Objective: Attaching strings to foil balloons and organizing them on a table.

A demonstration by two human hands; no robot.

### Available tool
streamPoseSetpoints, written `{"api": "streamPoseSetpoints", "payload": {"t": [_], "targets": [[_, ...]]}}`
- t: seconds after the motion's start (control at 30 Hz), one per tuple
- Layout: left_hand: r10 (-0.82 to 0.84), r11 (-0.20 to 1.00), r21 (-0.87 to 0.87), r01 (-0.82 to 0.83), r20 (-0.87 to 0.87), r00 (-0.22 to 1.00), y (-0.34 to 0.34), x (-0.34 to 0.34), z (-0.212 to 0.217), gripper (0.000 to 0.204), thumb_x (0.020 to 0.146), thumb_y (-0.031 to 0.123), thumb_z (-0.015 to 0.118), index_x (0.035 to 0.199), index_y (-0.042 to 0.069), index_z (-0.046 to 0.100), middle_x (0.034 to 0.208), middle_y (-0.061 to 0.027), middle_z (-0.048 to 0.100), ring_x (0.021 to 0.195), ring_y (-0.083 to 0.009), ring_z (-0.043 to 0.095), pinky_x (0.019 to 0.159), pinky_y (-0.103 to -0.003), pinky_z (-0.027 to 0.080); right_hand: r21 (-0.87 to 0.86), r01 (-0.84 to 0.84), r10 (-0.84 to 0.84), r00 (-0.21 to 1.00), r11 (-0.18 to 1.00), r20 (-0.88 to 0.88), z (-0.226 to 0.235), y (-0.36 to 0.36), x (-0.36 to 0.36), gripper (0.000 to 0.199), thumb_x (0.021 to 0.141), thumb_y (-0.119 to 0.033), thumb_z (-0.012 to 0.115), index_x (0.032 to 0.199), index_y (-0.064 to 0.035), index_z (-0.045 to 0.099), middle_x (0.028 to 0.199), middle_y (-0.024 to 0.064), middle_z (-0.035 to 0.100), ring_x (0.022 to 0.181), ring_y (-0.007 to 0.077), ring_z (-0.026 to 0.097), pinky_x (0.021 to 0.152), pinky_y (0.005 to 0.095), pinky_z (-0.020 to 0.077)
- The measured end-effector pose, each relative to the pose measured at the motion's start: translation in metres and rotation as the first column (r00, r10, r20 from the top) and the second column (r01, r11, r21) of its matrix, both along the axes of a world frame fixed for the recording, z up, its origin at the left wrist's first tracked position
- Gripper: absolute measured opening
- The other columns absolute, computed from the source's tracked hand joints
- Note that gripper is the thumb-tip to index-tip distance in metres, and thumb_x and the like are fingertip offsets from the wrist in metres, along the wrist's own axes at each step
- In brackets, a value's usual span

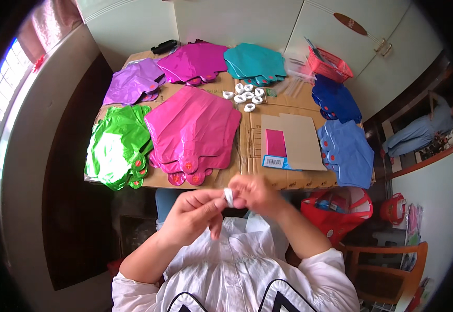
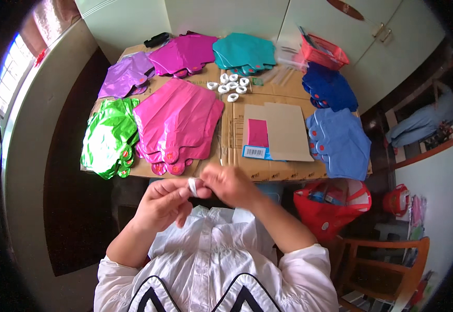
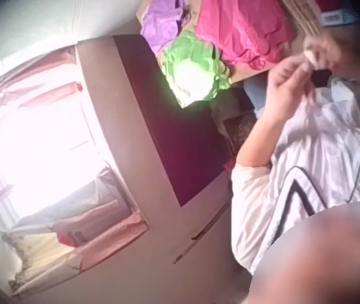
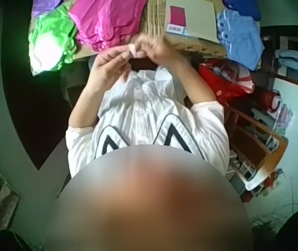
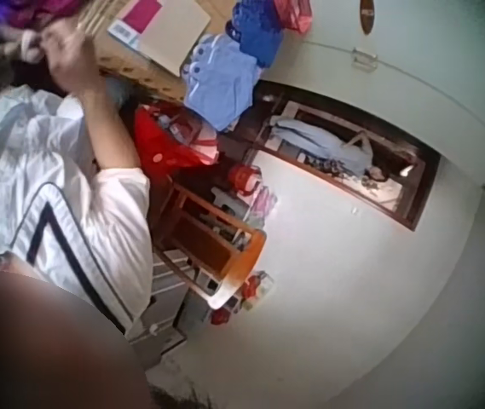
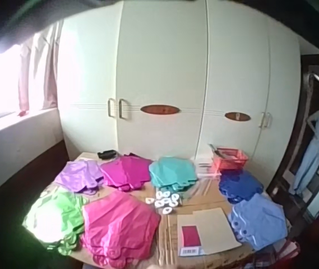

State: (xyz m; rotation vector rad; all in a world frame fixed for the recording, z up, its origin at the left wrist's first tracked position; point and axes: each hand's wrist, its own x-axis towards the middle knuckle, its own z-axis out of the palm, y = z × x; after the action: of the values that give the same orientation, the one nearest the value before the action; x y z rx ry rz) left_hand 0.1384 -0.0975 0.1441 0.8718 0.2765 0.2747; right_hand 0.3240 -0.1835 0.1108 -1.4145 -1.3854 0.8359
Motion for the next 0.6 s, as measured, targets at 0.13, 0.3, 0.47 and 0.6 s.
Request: {"api": "streamPoseSetpoints", "payload": {"t": [0.13,0.3,0.47,0.6], "targets": [[0.162,0.947,0.289,-0.137,-0.066,0.985,0.007,0.001,-0.021,0.028,0.097,0.005,0.047,0.122,-0.002,0.057,0.113,-0.0113,0.064,0.061,-0.0094,0.06,0.056,-0.023,0.052,0.066,-0.302,0.305,0.951,0.951,-0.046,0.009,-0.021,-0.007,0.014,0.09,-0.012,0.06,0.082,-0.0019,0.059,0.071,0.0086,0.06,0.067,0.0174,0.06,0.062,0.0291,0.0458],[-0.051,0.962,0.258,0.09,-0.154,0.987,-0.012,0.001,-0.01,0.026,0.097,0.003,0.045,0.12,-0.003,0.058,0.108,-0.0104,0.066,0.064,-0.0092,0.061,0.056,-0.023,0.052,0.071,-0.035,0.029,0.996,0.997,0.083,0.019,0.002,0.013,0.019,0.093,-0.017,0.058,0.081,-0.0018,0.058,0.071,0.0093,0.059,0.065,0.0187,0.058,0.061,0.0302,0.0452],[0.229,0.874,0.46,-0.155,-0.111,0.967,0.004,0.003,-0.016,0.027,0.096,0.0,0.045,0.12,-0.004,0.057,0.107,-0.0097,0.066,0.065,-0.0085,0.061,0.058,-0.024,0.052,0.113,-0.265,0.267,0.964,0.958,-0.007,0.001,-0.015,0.001,0.021,0.093,-0.02,0.059,0.082,-0.0025,0.059,0.071,0.0092,0.059,0.066,0.0206,0.06,0.061,0.032,0.0456],[-0.128,0.947,0.272,0.173,-0.175,0.976,-0.011,-0.003,-0.013,0.027,0.097,0.003,0.048,0.121,-0.004,0.057,0.102,-0.0068,0.067,0.064,-0.0085,0.06,0.059,-0.023,0.052,0.16,-0.033,0.03,0.999,0.987,0.018,0.029,-0.001,0.018,0.017,0.092,-0.017,0.059,0.083,-0.0026,0.061,0.073,0.0079,0.061,0.067,0.0188,0.06,0.061,0.0288,0.0455]]}}
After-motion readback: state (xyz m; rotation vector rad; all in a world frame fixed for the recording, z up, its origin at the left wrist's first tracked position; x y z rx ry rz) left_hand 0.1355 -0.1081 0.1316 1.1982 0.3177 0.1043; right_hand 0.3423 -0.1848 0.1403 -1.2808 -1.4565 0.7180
